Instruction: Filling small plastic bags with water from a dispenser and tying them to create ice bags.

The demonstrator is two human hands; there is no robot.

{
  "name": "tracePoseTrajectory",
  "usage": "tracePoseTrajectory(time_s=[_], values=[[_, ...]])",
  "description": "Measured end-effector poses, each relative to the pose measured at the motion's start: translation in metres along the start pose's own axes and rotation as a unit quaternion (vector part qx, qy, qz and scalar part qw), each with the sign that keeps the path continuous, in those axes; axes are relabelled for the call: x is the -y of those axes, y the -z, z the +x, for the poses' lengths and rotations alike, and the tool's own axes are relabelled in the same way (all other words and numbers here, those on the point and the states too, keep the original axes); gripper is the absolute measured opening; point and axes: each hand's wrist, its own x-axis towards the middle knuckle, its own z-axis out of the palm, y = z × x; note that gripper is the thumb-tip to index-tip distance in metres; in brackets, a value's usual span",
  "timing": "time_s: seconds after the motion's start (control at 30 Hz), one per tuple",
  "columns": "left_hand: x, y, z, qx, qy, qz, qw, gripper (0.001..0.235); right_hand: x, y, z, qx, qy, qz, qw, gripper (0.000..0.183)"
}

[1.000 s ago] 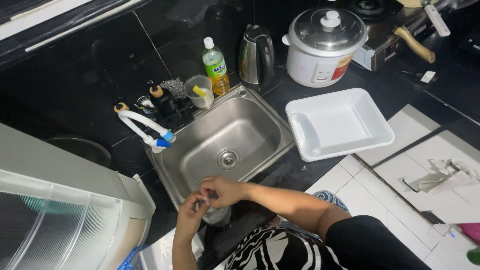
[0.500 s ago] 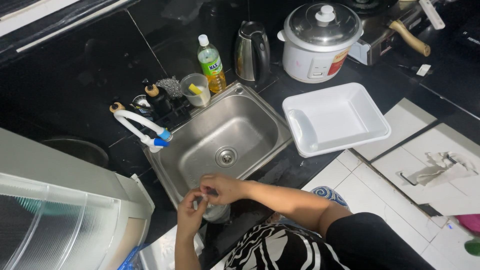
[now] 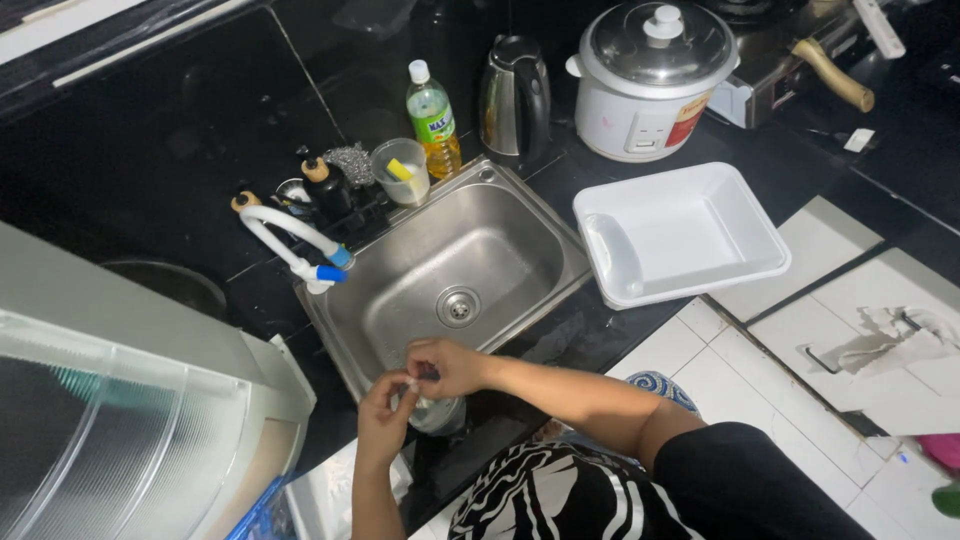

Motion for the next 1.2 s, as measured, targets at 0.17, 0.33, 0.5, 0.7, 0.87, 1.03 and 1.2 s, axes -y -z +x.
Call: tracePoseTrajectory(time_s=[0.17,0.33,0.5,0.7,0.87,1.03,1.2], values=[[0.012,-0.006,0.005,-0.024,-0.037,0.006,0.999,0.012,-0.019,0.0,0.0,-0.013,0.0,0.021,1.0,0.013],[0.012,-0.013,0.005,-0.053,-0.049,-0.01,0.997,0.014,-0.043,0.001,-0.006,0.003,-0.041,0.038,0.998,0.019],[-0.016,-0.019,0.006,-0.049,-0.017,-0.022,0.998,0.012,-0.019,0.013,-0.004,-0.036,-0.065,-0.034,0.997,0.017],[-0.022,-0.033,0.006,-0.114,0.002,-0.028,0.993,0.009,-0.027,0.005,-0.009,-0.098,-0.065,-0.056,0.991,0.015],[-0.025,-0.044,0.003,-0.155,0.012,-0.028,0.987,0.007,-0.014,0.005,-0.012,-0.121,-0.053,-0.054,0.99,0.016],[-0.017,-0.051,0.004,-0.19,-0.006,-0.039,0.981,0.008,-0.006,0.006,-0.015,-0.135,-0.026,-0.076,0.988,0.017],[-0.019,-0.047,0.001,-0.17,-0.051,-0.047,0.983,0.007,0.006,0.007,-0.016,-0.097,-0.05,-0.057,0.992,0.016]])
